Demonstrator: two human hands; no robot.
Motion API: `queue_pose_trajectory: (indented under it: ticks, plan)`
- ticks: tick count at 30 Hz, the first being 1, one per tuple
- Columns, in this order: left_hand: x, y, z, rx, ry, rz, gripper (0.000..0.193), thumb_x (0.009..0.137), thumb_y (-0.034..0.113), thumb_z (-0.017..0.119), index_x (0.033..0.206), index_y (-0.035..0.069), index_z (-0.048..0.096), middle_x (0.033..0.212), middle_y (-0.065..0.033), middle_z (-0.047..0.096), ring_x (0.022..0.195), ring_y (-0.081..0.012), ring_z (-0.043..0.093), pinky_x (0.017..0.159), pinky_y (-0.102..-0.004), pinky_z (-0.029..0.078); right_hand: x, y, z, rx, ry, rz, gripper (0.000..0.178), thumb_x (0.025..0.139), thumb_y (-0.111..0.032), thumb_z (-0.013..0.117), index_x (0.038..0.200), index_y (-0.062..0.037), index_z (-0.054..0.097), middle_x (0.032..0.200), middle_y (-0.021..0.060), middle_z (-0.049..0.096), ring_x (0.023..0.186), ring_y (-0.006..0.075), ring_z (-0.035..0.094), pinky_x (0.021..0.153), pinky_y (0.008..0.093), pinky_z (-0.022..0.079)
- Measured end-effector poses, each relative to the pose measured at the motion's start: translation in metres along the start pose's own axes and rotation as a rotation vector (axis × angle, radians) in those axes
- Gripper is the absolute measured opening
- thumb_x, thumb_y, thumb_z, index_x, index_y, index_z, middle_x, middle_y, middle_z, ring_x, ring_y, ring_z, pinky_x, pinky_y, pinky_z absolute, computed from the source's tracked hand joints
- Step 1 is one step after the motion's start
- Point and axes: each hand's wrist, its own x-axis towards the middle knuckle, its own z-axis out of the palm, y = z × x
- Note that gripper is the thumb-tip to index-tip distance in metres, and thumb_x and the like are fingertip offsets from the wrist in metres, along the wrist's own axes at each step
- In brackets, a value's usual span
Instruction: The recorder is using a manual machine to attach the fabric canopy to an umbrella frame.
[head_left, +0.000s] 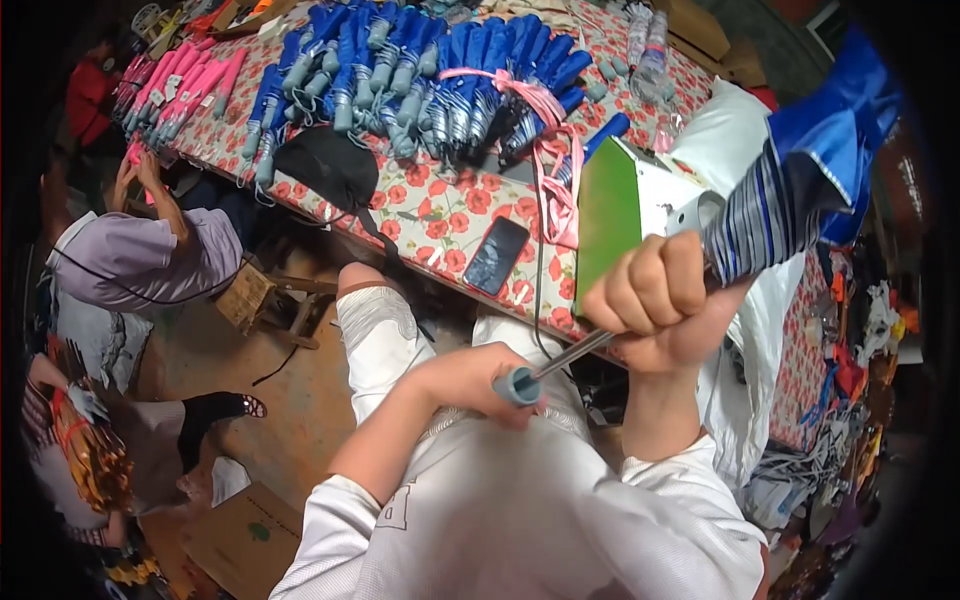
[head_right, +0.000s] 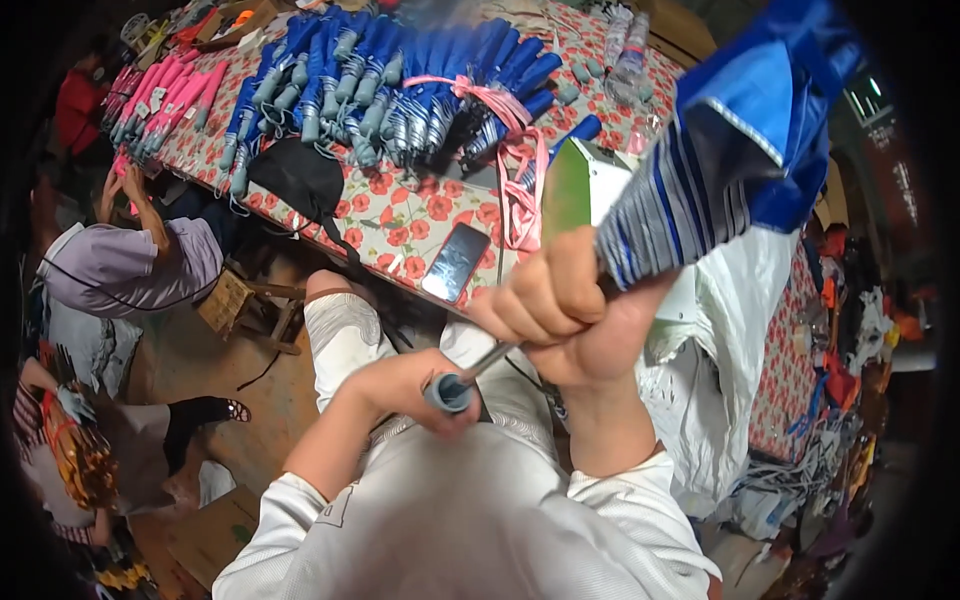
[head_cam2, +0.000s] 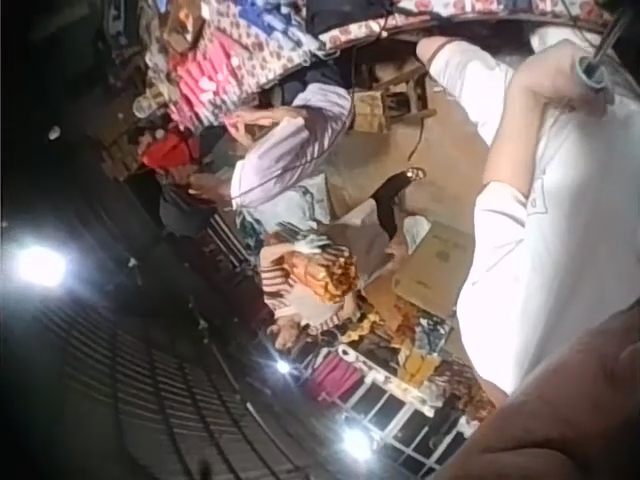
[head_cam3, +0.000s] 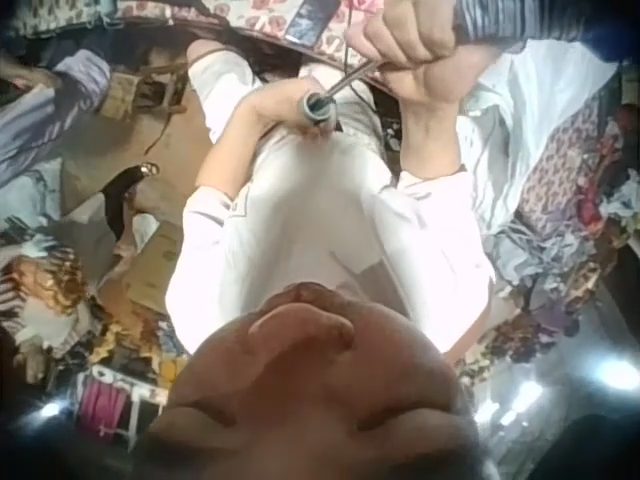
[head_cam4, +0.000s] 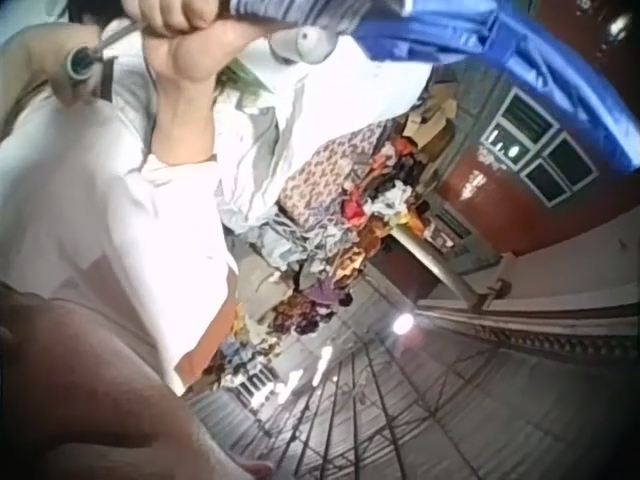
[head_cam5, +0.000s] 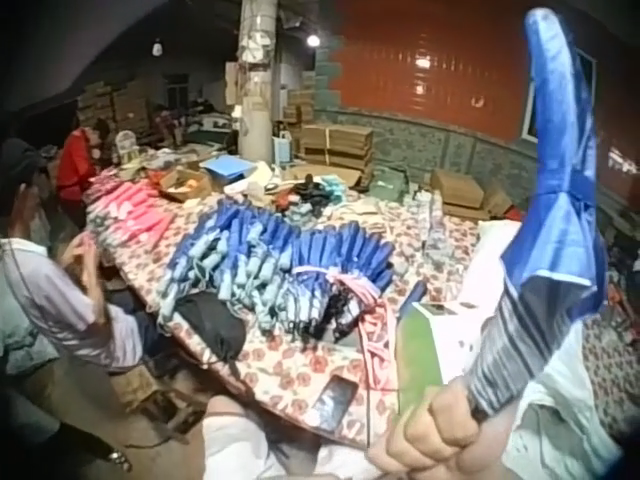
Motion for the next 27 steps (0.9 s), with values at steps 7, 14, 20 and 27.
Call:
queue_pose_trajectory:
  ticks: [7,14,20,27]
  plan:
    - [0.03,-0.031,0.029,0.465,1.124,0.308,0.015,0.069,0.005,0.075,0.08,0.005,0.065,0.069,-0.0029,0.063,0.063,-0.0154,0.054,0.062,-0.029,0.047,0.003,0.032,-0.01,-0.179,0.401,-0.274,0.064,0.097,-0.066,0.031,0.052,-0.0202,0.03,0.042,-0.0089,0.02,0.039,0.0063,0.013,0.045,0.0234,0.017]
    - [0.004,-0.014,-0.003,0.39,0.587,0.146,0.018,0.066,0.005,0.077,0.079,0.005,0.063,0.071,-0.0005,0.061,0.064,-0.0135,0.048,0.065,-0.0258,0.044,0.001,0.013,-0.01,-0.113,0.063,-0.118,0.063,0.098,-0.063,0.03,0.051,-0.0214,0.03,0.041,-0.0092,0.021,0.038,0.0063,0.016,0.046,0.0237,0.017]
    - [0.018,-0.019,0.021,0.484,0.952,0.082,0.017,0.068,0.006,0.077,0.078,0.003,0.064,0.071,-0.0034,0.063,0.063,-0.0152,0.05,0.063,-0.0276,0.045,0.009,0.02,-0.021,-0.148,0.162,-0.133,0.064,0.094,-0.068,0.038,0.05,-0.0223,0.03,0.041,-0.0092,0.021,0.037,0.0064,0.017,0.046,0.024,0.018]
    - [0.032,-0.037,0.015,0.617,1.432,0.449,0.015,0.069,0.006,0.076,0.078,0.003,0.064,0.067,-0.0042,0.062,0.059,-0.0152,0.051,0.06,-0.028,0.045,0.0,0.036,-0.03,-0.272,0.102,-0.284,0.067,0.085,-0.079,0.043,0.055,-0.0187,0.042,0.043,-0.0066,0.031,0.038,0.0066,0.026,0.046,0.0226,0.024]
